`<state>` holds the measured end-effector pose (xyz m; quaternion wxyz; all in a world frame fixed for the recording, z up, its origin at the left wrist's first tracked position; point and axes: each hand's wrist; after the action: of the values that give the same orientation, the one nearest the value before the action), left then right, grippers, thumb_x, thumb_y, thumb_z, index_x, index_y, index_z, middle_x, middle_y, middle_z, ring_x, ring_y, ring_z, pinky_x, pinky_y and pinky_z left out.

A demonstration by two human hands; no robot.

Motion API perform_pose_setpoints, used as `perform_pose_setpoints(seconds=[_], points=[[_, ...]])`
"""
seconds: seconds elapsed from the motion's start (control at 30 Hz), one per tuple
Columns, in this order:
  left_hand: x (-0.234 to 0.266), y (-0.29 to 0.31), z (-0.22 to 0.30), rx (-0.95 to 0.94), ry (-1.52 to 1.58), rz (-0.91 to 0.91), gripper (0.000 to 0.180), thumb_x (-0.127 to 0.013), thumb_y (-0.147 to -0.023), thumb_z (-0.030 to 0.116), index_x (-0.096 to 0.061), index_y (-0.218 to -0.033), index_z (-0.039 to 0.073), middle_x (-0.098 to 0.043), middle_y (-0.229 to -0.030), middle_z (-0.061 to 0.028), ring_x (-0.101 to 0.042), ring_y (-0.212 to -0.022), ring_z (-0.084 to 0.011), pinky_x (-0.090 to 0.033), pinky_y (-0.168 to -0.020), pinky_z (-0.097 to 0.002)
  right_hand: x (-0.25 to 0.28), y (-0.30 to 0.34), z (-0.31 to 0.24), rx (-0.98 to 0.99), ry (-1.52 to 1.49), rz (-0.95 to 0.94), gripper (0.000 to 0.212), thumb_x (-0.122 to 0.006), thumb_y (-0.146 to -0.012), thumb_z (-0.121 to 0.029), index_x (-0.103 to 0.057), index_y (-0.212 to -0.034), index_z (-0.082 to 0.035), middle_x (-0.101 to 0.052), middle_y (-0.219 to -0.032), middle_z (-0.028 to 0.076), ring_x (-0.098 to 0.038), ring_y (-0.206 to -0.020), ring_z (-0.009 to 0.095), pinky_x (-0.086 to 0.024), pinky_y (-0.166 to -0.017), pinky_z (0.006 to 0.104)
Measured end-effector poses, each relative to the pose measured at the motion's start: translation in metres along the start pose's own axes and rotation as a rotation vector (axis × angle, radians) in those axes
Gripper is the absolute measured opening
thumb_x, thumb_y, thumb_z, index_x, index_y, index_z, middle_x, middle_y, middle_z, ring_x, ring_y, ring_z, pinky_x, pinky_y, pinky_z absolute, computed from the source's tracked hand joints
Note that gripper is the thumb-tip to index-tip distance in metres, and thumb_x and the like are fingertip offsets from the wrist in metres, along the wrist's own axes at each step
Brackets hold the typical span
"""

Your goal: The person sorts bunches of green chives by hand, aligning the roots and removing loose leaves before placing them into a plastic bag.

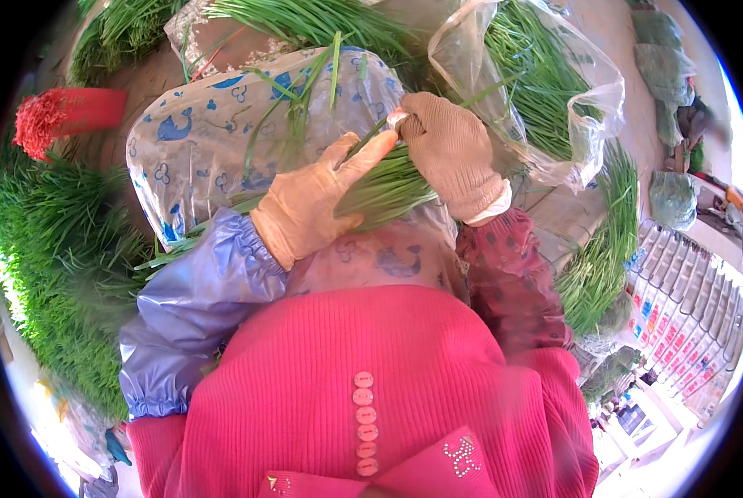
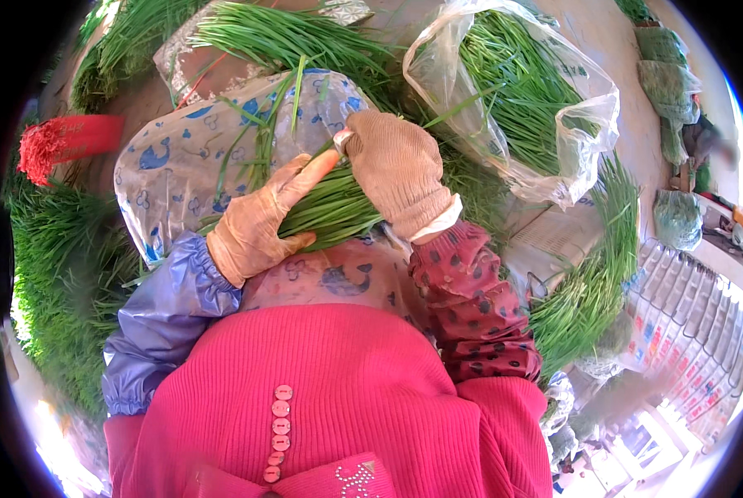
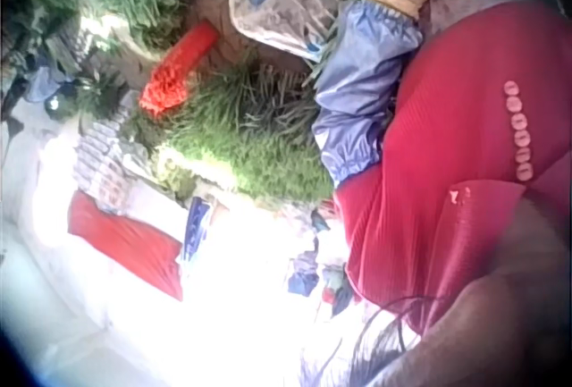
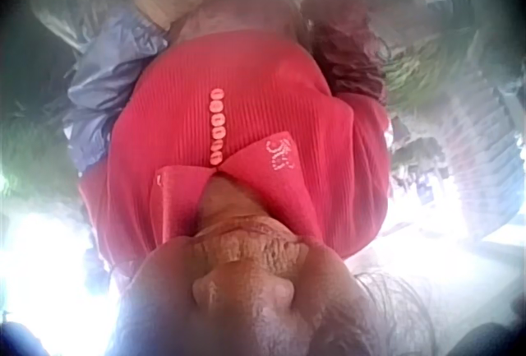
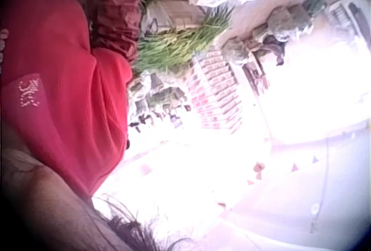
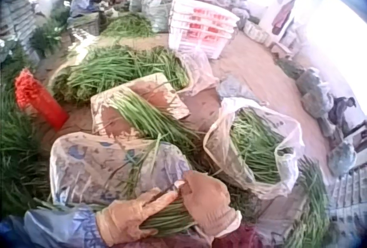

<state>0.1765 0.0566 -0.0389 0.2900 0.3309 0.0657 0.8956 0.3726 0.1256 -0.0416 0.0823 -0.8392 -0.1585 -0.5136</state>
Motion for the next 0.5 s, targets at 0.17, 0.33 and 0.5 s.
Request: perform_pose_setpoints(seconds=[0.17,0.33,0.5], points=[[-0.003,0.001,-0.003,0.013,-0.109,0.003,0.094,-0.077,-0.070,0.012,-0.031,-0.151,0.028,-0.043,-0.145,-0.0178,-0.057,-0.116,-0.0380,-0.050,-0.095,-0.0372,-0.008,-0.011,0.024,-0.156,-0.220,0.215,0.019,-0.058,-0.088,-0.017,-0.067,-0.101,-0.006,-0.069,-0.086,0.017,-0.066,-0.074,0.033,-0.051,-0.066,0.0408],[-0.008,0.001,-0.013,-0.005,-0.088,0.003,0.092,-0.076,-0.071,0.011,-0.031,-0.151,0.020,-0.046,-0.142,-0.0172,-0.053,-0.121,-0.0365,-0.048,-0.097,-0.0369,0.029,-0.012,0.041,-0.630,-1.158,0.352,0.018,-0.053,-0.088,-0.008,-0.064,-0.096,0.003,-0.062,-0.075,0.007,-0.059,-0.058,0.017,-0.053,-0.057,0.0299],[-0.011,0.000,-0.018,-0.054,0.019,0.032,0.091,-0.076,-0.072,0.007,-0.029,-0.151,0.012,-0.047,-0.142,-0.0145,-0.050,-0.126,-0.0325,-0.045,-0.100,-0.0344,0.072,0.038,0.136,-0.724,-1.054,0.426,0.024,-0.060,-0.092,-0.018,-0.063,-0.109,-0.001,-0.063,-0.089,0.003,-0.053,-0.067,0.012,-0.053,-0.069,0.0339]])
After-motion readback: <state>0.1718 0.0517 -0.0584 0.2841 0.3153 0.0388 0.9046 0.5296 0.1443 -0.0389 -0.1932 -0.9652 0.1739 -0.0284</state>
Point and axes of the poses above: each hand's wrist, its own y-axis away from the middle knuckle, its own x-axis out of the back of the hand, z = x × y
